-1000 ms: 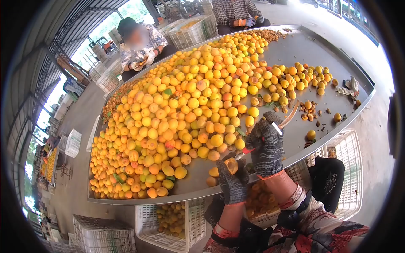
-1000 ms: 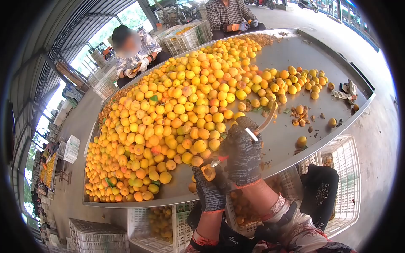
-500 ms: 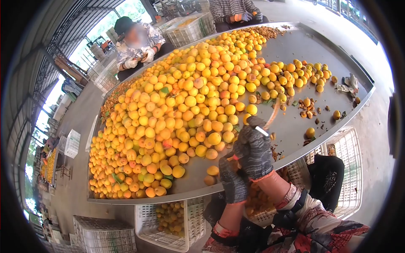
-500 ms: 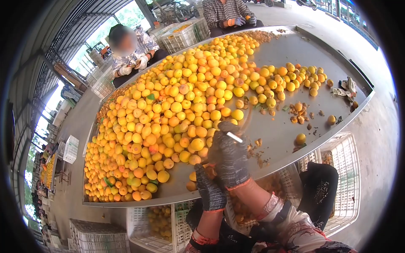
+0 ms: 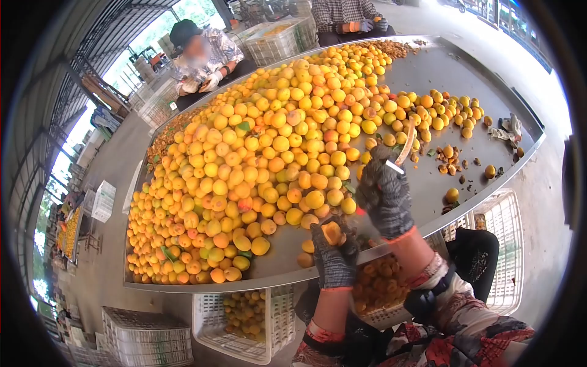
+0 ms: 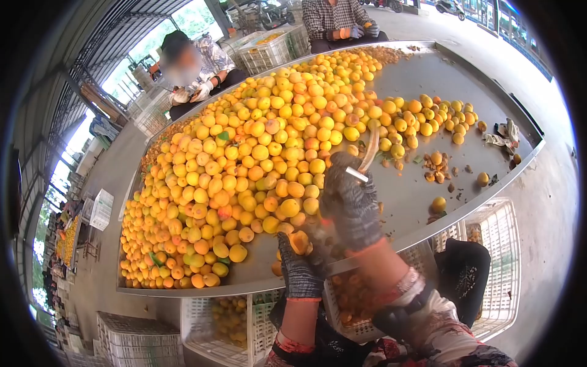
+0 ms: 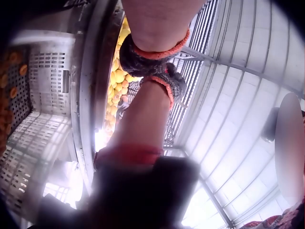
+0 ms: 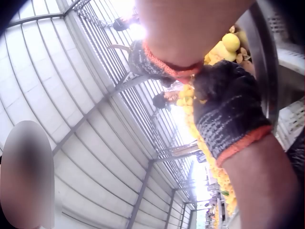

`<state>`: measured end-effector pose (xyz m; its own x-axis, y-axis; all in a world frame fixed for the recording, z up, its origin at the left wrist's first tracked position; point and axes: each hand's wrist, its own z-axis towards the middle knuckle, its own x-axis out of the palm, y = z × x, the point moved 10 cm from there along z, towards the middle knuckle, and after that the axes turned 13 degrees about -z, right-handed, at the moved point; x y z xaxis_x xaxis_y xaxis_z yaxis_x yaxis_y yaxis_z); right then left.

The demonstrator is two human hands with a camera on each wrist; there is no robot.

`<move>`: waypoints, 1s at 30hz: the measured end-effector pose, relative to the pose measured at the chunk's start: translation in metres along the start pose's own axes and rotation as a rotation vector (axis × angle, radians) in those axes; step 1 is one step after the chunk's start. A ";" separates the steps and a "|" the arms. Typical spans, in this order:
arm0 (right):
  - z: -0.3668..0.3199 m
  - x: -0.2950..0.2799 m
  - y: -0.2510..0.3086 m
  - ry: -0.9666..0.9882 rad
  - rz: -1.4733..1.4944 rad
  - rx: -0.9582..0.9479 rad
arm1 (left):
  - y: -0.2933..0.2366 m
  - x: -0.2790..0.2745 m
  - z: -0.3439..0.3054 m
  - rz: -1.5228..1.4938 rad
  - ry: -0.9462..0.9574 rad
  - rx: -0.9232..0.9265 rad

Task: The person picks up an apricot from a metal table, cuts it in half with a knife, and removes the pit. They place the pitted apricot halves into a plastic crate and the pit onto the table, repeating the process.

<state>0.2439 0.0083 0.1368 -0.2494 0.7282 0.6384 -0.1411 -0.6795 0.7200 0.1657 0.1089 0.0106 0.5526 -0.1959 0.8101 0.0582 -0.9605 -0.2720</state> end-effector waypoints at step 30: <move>-0.094 -0.034 0.032 0.419 -1.616 0.023 | -0.037 0.052 -0.050 1.488 0.461 0.995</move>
<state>0.1583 -0.0469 0.1128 -0.0934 0.5562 -0.8258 -0.4796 0.7017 0.5269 0.1508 0.1244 0.0888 0.3669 -0.8651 -0.3421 0.2988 0.4579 -0.8373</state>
